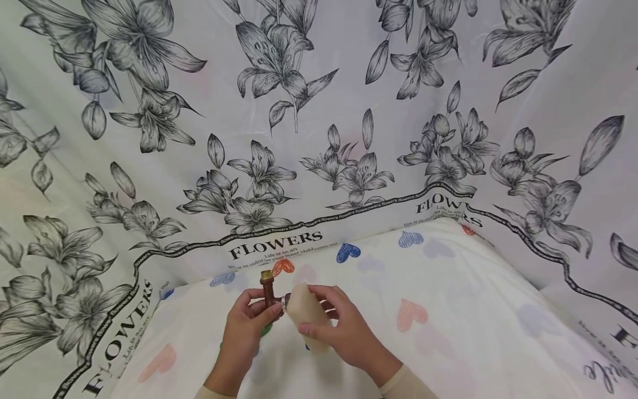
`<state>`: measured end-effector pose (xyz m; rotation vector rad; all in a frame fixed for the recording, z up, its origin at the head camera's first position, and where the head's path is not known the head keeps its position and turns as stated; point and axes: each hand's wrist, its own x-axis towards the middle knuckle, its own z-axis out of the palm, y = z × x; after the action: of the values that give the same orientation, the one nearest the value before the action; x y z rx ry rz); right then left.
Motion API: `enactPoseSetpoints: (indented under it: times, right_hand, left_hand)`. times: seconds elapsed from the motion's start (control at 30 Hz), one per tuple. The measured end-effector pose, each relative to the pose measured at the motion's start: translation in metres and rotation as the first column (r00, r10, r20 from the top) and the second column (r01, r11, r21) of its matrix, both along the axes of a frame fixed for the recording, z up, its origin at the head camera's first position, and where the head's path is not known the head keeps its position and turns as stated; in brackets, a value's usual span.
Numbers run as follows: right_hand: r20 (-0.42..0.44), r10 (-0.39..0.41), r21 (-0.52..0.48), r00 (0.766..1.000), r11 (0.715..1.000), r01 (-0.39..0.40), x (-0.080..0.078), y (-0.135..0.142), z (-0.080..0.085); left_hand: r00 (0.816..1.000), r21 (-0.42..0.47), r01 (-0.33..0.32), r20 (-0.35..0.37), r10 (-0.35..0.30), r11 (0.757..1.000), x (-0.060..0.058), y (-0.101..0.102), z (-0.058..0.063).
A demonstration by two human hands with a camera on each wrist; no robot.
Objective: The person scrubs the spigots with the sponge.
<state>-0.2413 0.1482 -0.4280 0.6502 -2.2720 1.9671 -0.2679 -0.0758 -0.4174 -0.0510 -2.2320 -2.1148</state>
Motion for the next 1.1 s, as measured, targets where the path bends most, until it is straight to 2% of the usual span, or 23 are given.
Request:
enactPoseSetpoints:
  times: [0.1,0.2,0.33,0.43,0.57,0.73,0.83,0.93,1.0,1.07,1.1]
  right_hand:
    - [0.000,-0.020,-0.019,1.000,1.000,0.020,-0.001,0.006,-0.002]
    - [0.046,-0.056,-0.031,0.997,0.998,0.057,-0.003,0.012,-0.005]
    - [0.079,-0.094,-0.027,0.992,0.995,0.096,-0.006,0.020,-0.008]
    - [0.046,-0.101,-0.023,0.994,0.994,0.102,-0.009,0.026,-0.010]
    - [0.019,-0.100,-0.035,0.995,0.994,0.101,-0.011,0.031,-0.010]
    - [0.061,-0.105,-0.062,0.993,0.992,0.108,-0.012,0.031,-0.008]
    - [0.055,-0.100,-0.057,0.993,0.993,0.103,-0.012,0.031,-0.007]
    - [0.046,-0.106,-0.045,0.993,0.993,0.109,-0.014,0.030,-0.007]
    - [0.045,-0.123,-0.027,0.991,0.992,0.124,-0.015,0.030,-0.007]
    - [0.034,-0.141,-0.001,0.989,0.990,0.141,-0.016,0.030,-0.008]
    - [0.023,-0.148,0.017,0.989,0.989,0.148,-0.017,0.030,-0.008]
  left_hand:
    - [0.997,-0.075,-0.078,0.003,0.078,0.994,-0.002,-0.002,-0.007]
    - [0.988,-0.156,-0.138,0.049,0.147,0.978,-0.004,-0.004,-0.020]
    - [0.980,-0.279,-0.145,0.094,0.177,0.949,-0.001,-0.004,-0.044]
    - [0.978,-0.409,-0.133,0.094,0.187,0.903,0.005,-0.003,-0.061]
    - [0.971,-0.546,-0.150,0.076,0.227,0.824,0.011,-0.001,-0.075]
    - [0.960,-0.681,-0.183,0.032,0.279,0.709,0.012,-0.001,-0.080]
    - [0.963,-0.756,-0.194,-0.024,0.269,0.626,0.011,-0.002,-0.081]
    - [0.971,-0.803,-0.176,-0.046,0.235,0.569,0.010,-0.004,-0.080]
    - [0.978,-0.820,-0.158,-0.052,0.204,0.549,0.010,-0.005,-0.077]
    - [0.983,-0.818,-0.157,-0.077,0.164,0.553,0.010,-0.008,-0.071]
    - [0.984,-0.810,-0.166,-0.102,0.143,0.563,0.010,-0.009,-0.068]
